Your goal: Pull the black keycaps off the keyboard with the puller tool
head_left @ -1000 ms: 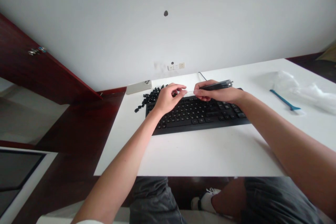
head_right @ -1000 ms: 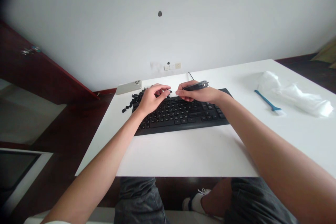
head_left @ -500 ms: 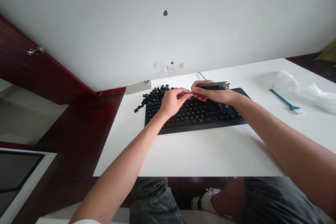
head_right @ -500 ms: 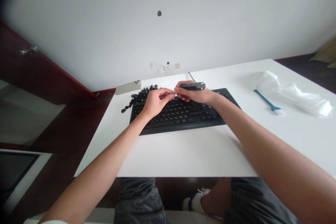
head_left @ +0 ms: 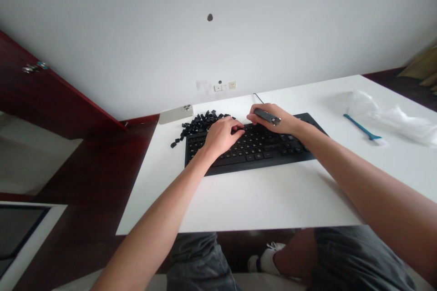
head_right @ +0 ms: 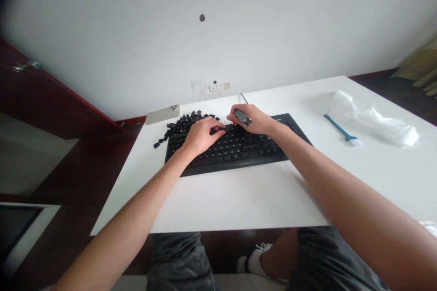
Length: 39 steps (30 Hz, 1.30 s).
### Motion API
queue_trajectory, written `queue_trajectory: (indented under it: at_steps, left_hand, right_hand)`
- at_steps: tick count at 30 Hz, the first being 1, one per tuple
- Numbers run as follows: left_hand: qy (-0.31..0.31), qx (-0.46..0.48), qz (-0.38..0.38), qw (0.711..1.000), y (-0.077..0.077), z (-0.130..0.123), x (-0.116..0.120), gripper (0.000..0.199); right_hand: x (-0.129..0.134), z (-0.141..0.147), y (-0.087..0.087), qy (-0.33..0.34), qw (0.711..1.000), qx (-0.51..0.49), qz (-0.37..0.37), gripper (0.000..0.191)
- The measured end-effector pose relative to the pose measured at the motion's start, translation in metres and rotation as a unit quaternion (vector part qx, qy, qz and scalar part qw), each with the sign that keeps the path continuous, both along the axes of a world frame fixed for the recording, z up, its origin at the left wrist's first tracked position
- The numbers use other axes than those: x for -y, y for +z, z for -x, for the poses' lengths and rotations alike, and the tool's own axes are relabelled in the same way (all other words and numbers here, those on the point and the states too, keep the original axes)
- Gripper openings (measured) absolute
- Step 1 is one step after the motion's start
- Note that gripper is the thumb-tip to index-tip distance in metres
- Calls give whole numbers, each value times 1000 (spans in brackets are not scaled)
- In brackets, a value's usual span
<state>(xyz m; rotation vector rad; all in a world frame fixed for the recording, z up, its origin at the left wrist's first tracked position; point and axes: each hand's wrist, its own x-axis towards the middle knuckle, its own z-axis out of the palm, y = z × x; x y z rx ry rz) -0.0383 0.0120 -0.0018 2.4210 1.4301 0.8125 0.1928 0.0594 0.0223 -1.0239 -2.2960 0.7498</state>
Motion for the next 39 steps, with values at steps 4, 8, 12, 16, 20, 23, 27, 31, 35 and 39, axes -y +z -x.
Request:
queue_trajectory:
  at_steps: [4,8,12,16,20,23,27,31,35,39]
  left_hand:
    - [4,0,-7,1000,-2,-3,-2,2]
    - [15,-28,-12,999,0,-7,0,4]
    - [26,-65,-25,997,2,-11,4,5]
    - [26,-92,-29,995,3,-12,6,7]
    - [24,-105,-32,994,4,-11,6,7]
    - [23,-106,-37,993,4,-11,5,7]
    - [19,-106,-39,993,2,-10,4,8]
    - [14,-106,-41,993,0,-10,3,8]
    - [14,-118,-44,992,0,-10,3,9]
    - [15,-126,-42,991,1,-10,4,10]
  right_hand:
    - [0,-1,2,22,999,20,14,41]
    - [-2,-1,1,19,999,29,17,42]
    - [-3,1,1,17,999,29,35,37]
    - [-5,7,6,-33,995,63,74,33]
    - [-8,14,12,-86,985,112,96,35]
    - [-5,19,15,-129,977,125,114,33]
    - [3,26,20,-160,971,149,92,33]
    - [8,30,23,-181,967,162,72,32]
    - [14,30,24,-194,965,161,78,30]
    - [22,35,25,-229,953,194,48,26]
